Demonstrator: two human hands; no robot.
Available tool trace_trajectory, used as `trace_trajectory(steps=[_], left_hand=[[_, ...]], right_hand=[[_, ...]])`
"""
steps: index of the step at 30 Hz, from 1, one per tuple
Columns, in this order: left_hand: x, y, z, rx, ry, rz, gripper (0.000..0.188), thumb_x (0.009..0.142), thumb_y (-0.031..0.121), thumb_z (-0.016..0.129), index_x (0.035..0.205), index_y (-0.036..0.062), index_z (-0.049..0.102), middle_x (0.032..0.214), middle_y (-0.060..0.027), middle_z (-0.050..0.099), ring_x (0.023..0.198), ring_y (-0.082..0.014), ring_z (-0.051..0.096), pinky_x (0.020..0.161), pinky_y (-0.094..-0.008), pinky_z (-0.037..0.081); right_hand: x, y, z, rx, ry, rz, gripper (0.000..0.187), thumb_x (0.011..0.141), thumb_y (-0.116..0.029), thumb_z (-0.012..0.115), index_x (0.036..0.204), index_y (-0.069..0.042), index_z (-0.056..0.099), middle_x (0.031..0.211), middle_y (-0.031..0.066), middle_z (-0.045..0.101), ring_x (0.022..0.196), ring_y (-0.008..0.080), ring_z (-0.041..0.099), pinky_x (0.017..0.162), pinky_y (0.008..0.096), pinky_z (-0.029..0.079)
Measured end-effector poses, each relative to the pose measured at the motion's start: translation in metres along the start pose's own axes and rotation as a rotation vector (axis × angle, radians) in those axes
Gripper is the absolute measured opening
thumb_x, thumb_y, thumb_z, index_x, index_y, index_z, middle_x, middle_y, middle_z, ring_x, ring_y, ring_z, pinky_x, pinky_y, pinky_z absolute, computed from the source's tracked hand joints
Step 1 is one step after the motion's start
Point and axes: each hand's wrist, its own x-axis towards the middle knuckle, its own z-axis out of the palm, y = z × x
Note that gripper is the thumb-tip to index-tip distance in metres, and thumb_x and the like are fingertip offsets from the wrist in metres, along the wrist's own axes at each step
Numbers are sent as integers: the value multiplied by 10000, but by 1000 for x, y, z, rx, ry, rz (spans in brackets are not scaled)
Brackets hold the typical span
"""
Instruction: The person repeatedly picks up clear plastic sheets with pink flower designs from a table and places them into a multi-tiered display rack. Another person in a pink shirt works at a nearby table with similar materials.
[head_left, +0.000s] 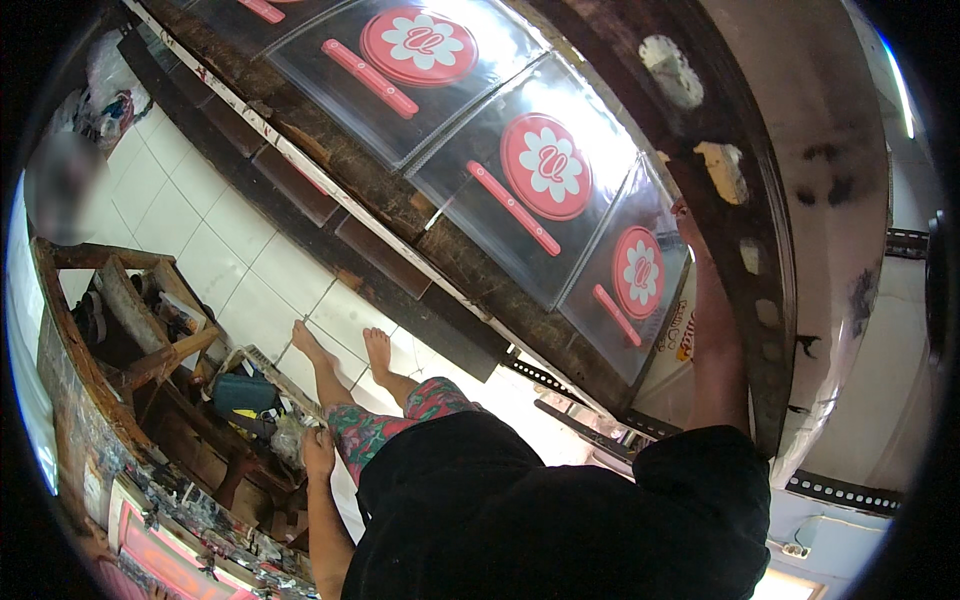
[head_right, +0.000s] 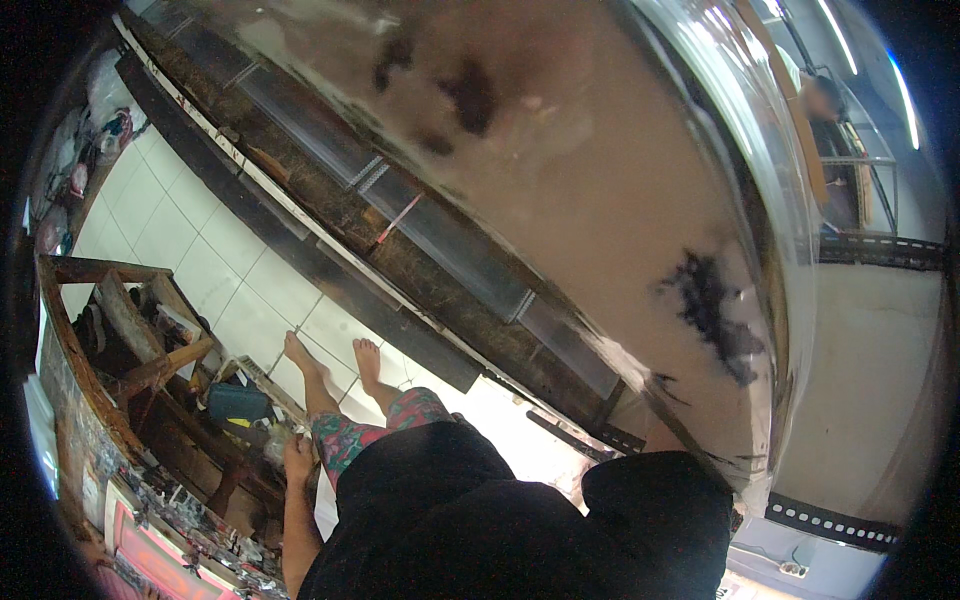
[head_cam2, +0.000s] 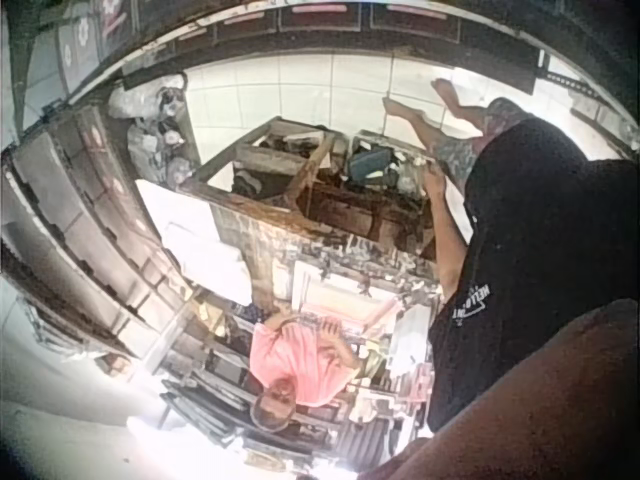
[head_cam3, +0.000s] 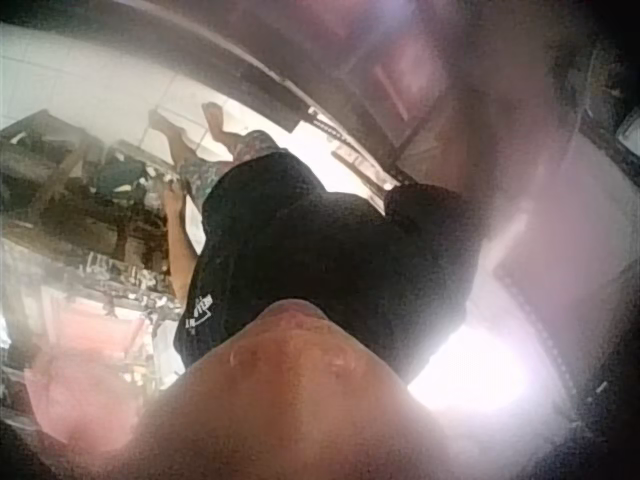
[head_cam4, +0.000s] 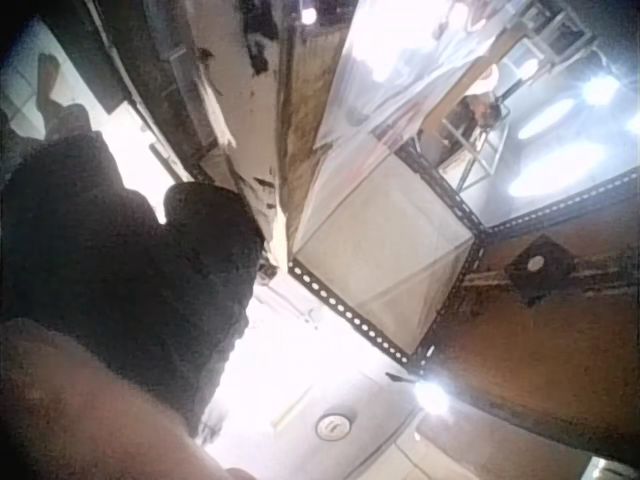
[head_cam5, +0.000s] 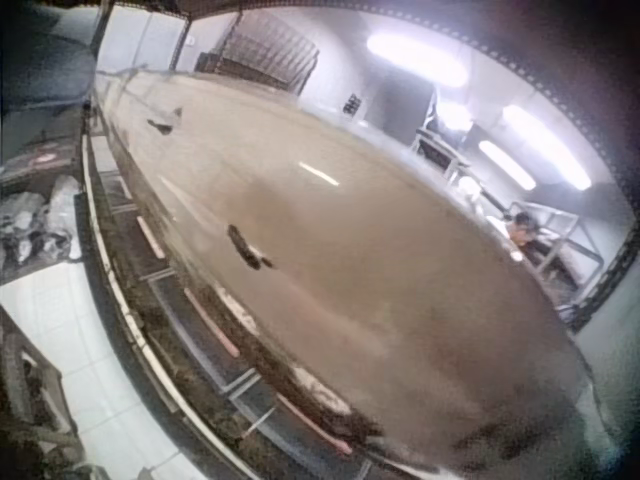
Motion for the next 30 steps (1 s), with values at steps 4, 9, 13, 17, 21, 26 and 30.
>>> trace_trajectory(steps=[4, 9, 13, 17, 21, 26, 30], left_hand=[[7, 6, -4, 12, 41, 30, 355, 931, 267, 596, 1121, -30, 642, 1165, -248, 609, 1128, -431, 571, 981, -464, 441], [11, 17, -14, 60, 21, 13, 369, 912, 250, 612, 1142, -36, 642, 1221, -256, 603, 1176, -427, 561, 1022, -457, 431], [11, 22, -15, 55, 45, 56, 398, 900, 253, 633, 1167, -42, 641, 1304, -289, 567, 1246, -433, 524, 1077, -463, 403], [4, 55, -34, -60, 170, 103, 395, 900, 258, 637, 1166, -34, 648, 1320, -309, 555, 1281, -445, 493, 1104, -469, 383], [2, 111, -80, -148, 333, 185, 384, 906, 240, 633, 1192, -17, 628, 1313, -308, 555, 1277, -444, 499, 1100, -458, 391], [12, 157, -143, -250, 480, 285, 388, 915, 227, 632, 1193, -44, 621, 1311, -263, 580, 1268, -395, 526, 1097, -434, 400], [34, 169, -195, -283, 580, 354, 393, 931, 240, 622, 1212, -36, 617, 1343, -260, 557, 1252, -412, 528, 1069, -438, 425]], right_hand=[[-8, -8, 5, -9, 7, -33, 179, 1002, -90, 557, 1138, 15, 606, 1126, 114, 625, 1038, 209, 646, 905, 339, 550], [-27, -16, 21, 13, 22, -101, 178, 1003, -88, 558, 1138, 17, 605, 1125, 115, 624, 1034, 208, 645, 903, 336, 553], [-44, -36, 53, 42, -33, -191, 176, 1003, -87, 558, 1137, 19, 605, 1125, 115, 622, 1031, 207, 645, 902, 334, 555], [-64, -80, 121, 105, -235, -305, 175, 1004, -85, 559, 1136, 20, 604, 1124, 115, 621, 1028, 206, 644, 900, 332, 557], [-105, -146, 202, 33, -467, -434, 182, 1012, -100, 550, 1129, 33, 595, 1130, 120, 617, 1012, 217, 651, 905, 349, 559], [-181, -258, 331, 309, -657, -443, 163, 1020, -101, 507, 1063, 17, 610, 976, 87, 650, 877, 173, 665, 841, 310, 522], [-224, -304, 419, 556, -775, -371, 136, 1026, -73, 497, 1057, -5, 610, 965, 83, 657, 844, 158, 664, 814, 291, 535]])
